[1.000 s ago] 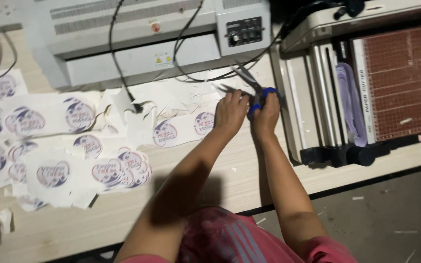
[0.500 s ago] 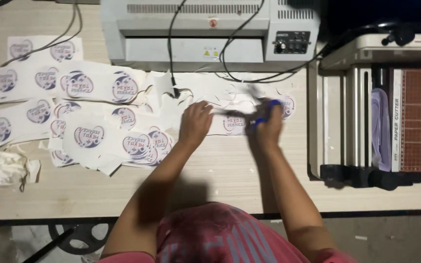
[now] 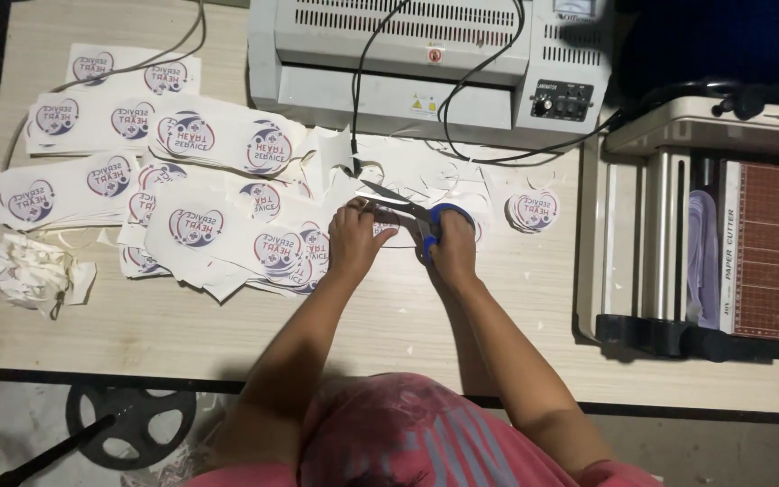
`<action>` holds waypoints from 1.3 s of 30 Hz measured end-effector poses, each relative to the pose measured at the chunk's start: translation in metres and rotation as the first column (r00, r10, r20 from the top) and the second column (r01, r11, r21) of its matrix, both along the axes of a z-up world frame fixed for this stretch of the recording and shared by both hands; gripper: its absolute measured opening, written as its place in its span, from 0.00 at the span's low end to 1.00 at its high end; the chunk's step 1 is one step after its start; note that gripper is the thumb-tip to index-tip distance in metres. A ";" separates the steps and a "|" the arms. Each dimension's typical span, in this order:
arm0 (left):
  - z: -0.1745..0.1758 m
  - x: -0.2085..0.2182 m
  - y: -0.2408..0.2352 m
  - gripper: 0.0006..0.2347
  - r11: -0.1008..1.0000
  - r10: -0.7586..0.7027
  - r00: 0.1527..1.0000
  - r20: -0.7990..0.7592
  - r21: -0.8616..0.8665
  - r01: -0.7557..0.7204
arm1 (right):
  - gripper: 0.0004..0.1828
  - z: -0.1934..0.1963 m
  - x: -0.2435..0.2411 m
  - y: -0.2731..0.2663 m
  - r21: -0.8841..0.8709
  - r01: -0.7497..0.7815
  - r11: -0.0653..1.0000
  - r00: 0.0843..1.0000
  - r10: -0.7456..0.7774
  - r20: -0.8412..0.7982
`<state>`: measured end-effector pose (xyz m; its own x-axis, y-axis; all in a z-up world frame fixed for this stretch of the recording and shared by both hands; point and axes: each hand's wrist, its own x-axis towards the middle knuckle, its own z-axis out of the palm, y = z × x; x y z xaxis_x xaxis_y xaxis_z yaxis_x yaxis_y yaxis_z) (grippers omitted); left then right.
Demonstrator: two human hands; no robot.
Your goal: The person uses blue-handled scissors to cut out circular stickers from a sheet of white paper. They hold the paper with their left hand and cut around the printed design with their right hand, placing the finished stickers on the table.
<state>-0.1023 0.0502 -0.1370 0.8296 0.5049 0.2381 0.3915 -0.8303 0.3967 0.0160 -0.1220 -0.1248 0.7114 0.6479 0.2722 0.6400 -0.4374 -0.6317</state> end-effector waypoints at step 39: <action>0.005 0.042 0.021 0.14 0.273 0.311 0.929 -0.200 -0.918 -0.289 | 0.22 0.046 -0.020 0.033 0.023 0.070 0.997 0.787 -0.041 -0.615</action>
